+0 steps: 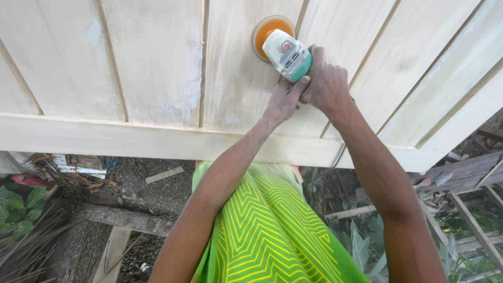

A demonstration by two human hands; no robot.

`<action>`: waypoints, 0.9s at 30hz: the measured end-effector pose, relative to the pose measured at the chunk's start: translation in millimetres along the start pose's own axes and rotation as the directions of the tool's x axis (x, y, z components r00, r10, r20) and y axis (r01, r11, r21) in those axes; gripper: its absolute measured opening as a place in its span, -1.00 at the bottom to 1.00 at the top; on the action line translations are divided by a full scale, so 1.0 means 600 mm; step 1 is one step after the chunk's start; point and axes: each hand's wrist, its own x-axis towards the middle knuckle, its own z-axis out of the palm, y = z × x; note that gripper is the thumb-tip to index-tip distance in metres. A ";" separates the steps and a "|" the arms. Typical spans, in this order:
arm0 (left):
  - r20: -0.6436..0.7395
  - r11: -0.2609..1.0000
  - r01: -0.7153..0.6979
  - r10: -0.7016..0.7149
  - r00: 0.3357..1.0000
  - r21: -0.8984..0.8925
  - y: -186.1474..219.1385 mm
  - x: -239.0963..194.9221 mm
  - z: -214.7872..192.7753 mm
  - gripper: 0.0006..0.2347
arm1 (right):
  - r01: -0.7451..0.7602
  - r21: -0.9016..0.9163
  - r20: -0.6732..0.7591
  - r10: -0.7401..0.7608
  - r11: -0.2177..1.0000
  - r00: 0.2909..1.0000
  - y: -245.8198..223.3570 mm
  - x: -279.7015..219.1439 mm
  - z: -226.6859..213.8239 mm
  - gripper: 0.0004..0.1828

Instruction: The person uses an electric orbital sander to smooth the surface of a large, light-colored wooden door. They systematically move the tool across the flat panels and the frame of the door, which is propped up on a wooden stand outdoors.

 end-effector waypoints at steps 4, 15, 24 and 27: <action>-0.016 1.000 0.020 -0.019 1.000 0.006 -0.091 -0.080 -0.019 -0.51 | 0.032 0.063 0.009 -0.033 0.997 0.999 -0.053 -0.067 0.046 -0.27; 0.026 0.982 0.180 -0.182 0.983 0.053 -0.209 -0.221 -0.049 -0.65 | 0.085 0.059 0.143 -0.092 0.995 0.985 -0.113 -0.175 0.114 -0.03; -0.015 0.998 0.057 -0.058 0.998 -0.025 -0.106 -0.081 -0.002 -0.65 | 0.069 -0.010 0.103 -0.068 0.998 0.992 -0.040 -0.061 0.041 -0.27; -0.050 0.997 -0.063 0.061 0.997 -0.040 -0.035 -0.024 0.013 -0.64 | 0.128 -0.056 0.052 -0.125 0.990 0.991 0.000 -0.013 0.003 -0.30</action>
